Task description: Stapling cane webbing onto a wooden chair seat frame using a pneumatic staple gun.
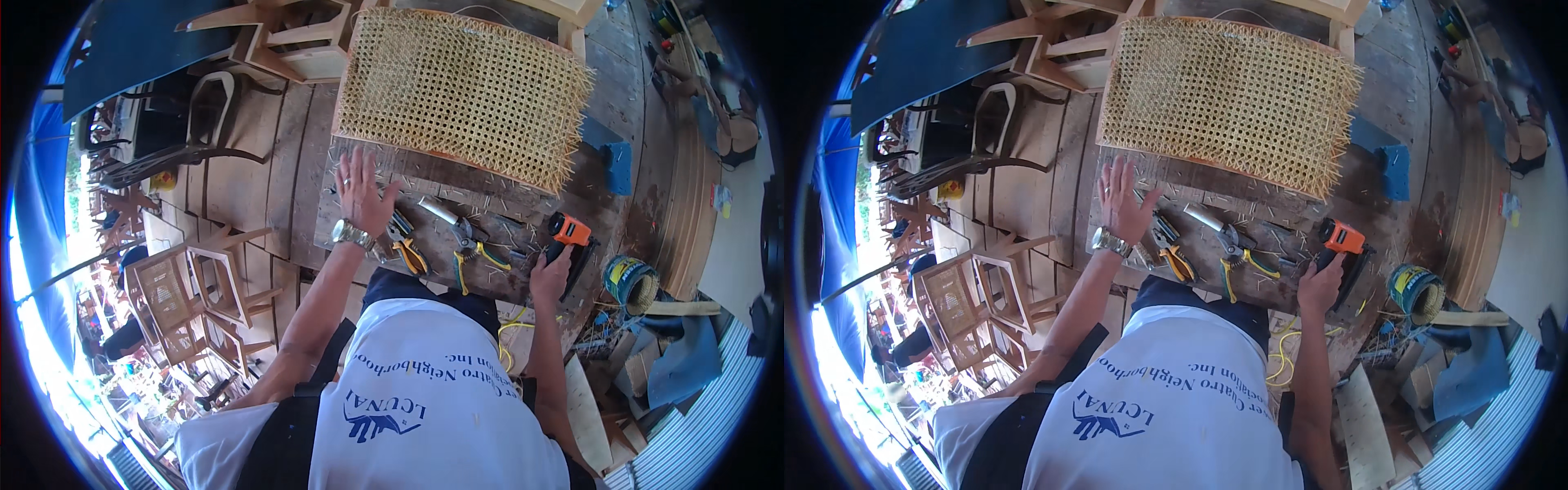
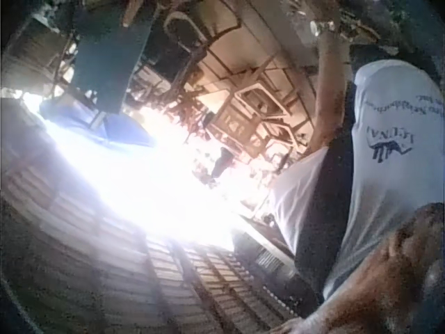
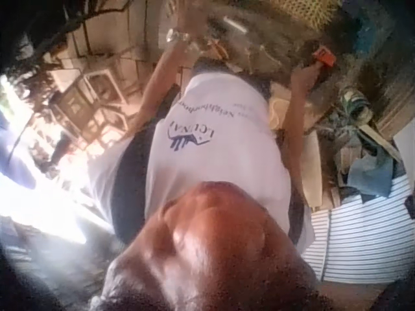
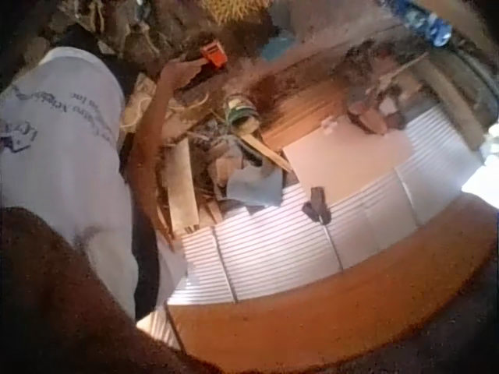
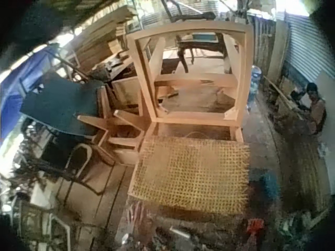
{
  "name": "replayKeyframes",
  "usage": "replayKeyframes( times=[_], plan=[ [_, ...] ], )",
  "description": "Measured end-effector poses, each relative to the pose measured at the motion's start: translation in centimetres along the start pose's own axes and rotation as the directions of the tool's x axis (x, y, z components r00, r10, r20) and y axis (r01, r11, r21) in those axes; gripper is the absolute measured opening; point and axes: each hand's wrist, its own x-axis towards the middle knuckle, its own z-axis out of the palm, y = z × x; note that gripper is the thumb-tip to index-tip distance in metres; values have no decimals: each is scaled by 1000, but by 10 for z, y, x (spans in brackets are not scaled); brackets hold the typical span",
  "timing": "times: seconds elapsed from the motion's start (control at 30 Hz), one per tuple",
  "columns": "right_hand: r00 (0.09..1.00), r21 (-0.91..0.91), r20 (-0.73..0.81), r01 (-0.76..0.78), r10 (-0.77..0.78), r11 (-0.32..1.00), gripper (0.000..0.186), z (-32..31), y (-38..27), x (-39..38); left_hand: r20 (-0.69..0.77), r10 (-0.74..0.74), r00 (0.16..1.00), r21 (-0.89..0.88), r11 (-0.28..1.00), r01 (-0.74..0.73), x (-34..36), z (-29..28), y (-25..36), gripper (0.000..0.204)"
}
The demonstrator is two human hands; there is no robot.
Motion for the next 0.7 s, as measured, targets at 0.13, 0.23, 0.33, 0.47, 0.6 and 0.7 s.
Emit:
replayKeyframes(
  times=[0.13,0.23,0.33,0.47,0.6,0.7],
  plan=[
    [932,-204,-297,148,-206,968,83,1,-15,-14,-14,206,978,-68,976,-206,25,2,31,81],
    [895,-40,-293,341,-337,939,77,-12,-70,-26,-7,330,944,-138,935,-328,36,16,45,79],
    [802,5,-271,554,-532,833,74,-15,-130,-35,65,389,919,-168,912,-374,33,24,51,81],
    [771,122,-177,635,-612,763,69,-8,-182,-46,141,456,879,-239,877,-416,23,12,37,80],
    [801,203,-178,598,-571,776,62,-1,-191,-51,-92,416,905,-400,816,-416,34,-4,-2,61],
    [859,217,-208,507,-469,834,56,5,-169,-45,-252,235,939,-405,855,-323,73,-24,-35,67]
  ],
)
